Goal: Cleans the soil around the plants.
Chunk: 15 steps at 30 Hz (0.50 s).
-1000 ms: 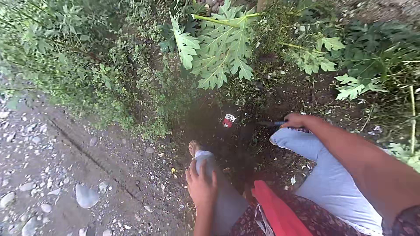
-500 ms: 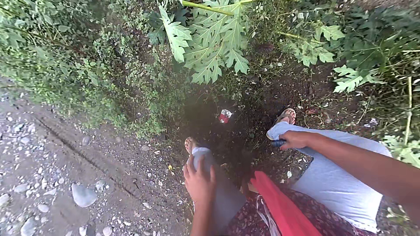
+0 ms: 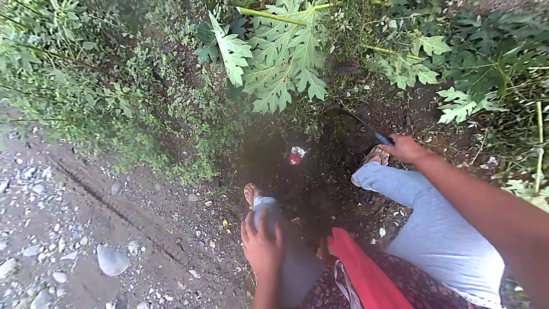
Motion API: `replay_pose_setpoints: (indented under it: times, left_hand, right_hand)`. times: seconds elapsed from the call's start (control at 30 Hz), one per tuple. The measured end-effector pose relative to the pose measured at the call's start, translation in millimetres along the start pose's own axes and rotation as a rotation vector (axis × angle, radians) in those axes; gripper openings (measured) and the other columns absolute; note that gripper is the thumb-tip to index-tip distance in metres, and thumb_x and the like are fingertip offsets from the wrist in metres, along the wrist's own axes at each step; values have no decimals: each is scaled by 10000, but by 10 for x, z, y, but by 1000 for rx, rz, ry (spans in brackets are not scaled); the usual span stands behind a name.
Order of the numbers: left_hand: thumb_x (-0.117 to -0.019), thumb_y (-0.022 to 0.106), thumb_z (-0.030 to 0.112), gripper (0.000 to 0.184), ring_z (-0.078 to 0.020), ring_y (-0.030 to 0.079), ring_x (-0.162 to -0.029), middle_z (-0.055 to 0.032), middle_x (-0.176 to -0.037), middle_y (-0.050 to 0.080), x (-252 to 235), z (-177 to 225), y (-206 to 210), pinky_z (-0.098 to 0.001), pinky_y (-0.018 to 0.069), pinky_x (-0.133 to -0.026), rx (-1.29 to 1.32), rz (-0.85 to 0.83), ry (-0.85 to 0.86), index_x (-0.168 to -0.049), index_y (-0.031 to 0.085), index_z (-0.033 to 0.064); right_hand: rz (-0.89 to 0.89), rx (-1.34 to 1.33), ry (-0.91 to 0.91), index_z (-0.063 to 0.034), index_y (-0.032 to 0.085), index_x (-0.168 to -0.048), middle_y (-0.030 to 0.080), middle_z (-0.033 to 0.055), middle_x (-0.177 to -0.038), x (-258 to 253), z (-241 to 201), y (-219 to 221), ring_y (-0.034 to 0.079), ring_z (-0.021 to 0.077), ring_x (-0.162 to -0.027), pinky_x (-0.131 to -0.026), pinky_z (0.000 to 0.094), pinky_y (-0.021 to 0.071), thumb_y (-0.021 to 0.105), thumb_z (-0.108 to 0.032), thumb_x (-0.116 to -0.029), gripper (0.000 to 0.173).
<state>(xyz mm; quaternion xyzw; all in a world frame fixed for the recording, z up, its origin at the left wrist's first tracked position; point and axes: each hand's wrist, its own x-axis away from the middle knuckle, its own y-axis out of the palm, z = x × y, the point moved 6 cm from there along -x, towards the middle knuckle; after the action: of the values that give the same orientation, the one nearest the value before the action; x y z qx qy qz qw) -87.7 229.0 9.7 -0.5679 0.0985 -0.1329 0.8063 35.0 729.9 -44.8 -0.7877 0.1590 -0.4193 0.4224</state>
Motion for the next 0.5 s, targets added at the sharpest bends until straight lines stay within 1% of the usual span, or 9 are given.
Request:
replay_pose_setpoints:
  times: [0.03,0.07,0.1,0.17,0.2,0.27,0.33,0.4,0.5]
  left_hand:
    - [-883,558,451,503,-529,492,-1357,-235,-1490,538,1,-5,4,-690,461,-962,-1,5,-1,-1269,722,173]
    - [-880,555,453,504,-528,495,-1354,-233,-1489,540,3,-6,7,-691,461,-961,-2,7,0,-1264,724,175]
    - [-880,555,450,502,-530,491,-1356,-232,-1491,538,0,-2,8,-694,461,-958,-1,6,0,-1264,724,174]
    - [-882,555,446,500,-535,483,-1363,-233,-1497,532,-19,19,7,-699,460,-955,-3,-4,-2,-1267,722,174]
    - [-882,557,443,498,-535,482,-1364,-235,-1497,532,-21,25,8,-699,459,-960,-5,-8,-3,-1264,724,172]
    - [-876,563,445,495,-530,486,-1362,-235,-1490,537,-25,28,13,-697,460,-961,-11,-6,0,-1257,728,174]
    - [-875,555,455,499,-528,486,-1362,-232,-1487,541,-31,32,20,-692,462,-961,-14,2,2,-1253,730,179]
    - [-877,546,456,504,-534,482,-1364,-231,-1484,544,-44,37,8,-694,461,-965,-13,5,6,-1251,731,174]
    - [-874,541,448,504,-544,480,-1360,-228,-1479,551,-50,26,-16,-702,452,-969,-5,13,12,-1245,734,167]
  right_hand:
    - [13,-67,-6,60,576,-1311,674,328,-1027,101,-68,115,693,482,-905,-831,659,543,630,-330,-1050,473]
    - [-20,-101,-24,37,566,-1329,682,296,-984,191,-128,257,702,433,-833,-792,619,564,626,-342,-1051,474]
    - [-88,-120,-61,32,556,-1357,684,285,-999,269,-205,404,703,413,-828,-802,599,569,628,-344,-1049,491]
    - [-248,-94,-171,50,555,-1380,672,299,-1114,387,-426,723,692,425,-954,-903,601,541,624,-354,-1047,528]
    - [-325,-67,-213,47,557,-1378,665,298,-1151,430,-540,920,683,430,-1008,-936,603,528,617,-369,-1046,536]
    - [-420,-10,-264,48,580,-1345,662,299,-1178,455,-756,1298,656,446,-1104,-989,616,496,632,-382,-1034,534]
    - [-460,57,-266,49,586,-1318,656,294,-1191,329,-864,1526,636,441,-1157,-1012,607,480,636,-402,-1031,538]
    - [-443,71,-226,60,594,-1311,651,303,-1211,51,-840,1464,641,446,-1155,-1010,610,487,635,-407,-1030,547]
    - [-316,10,-142,58,614,-1294,666,313,-1147,-403,-635,937,683,442,-1013,-928,605,527,618,-405,-1046,526]
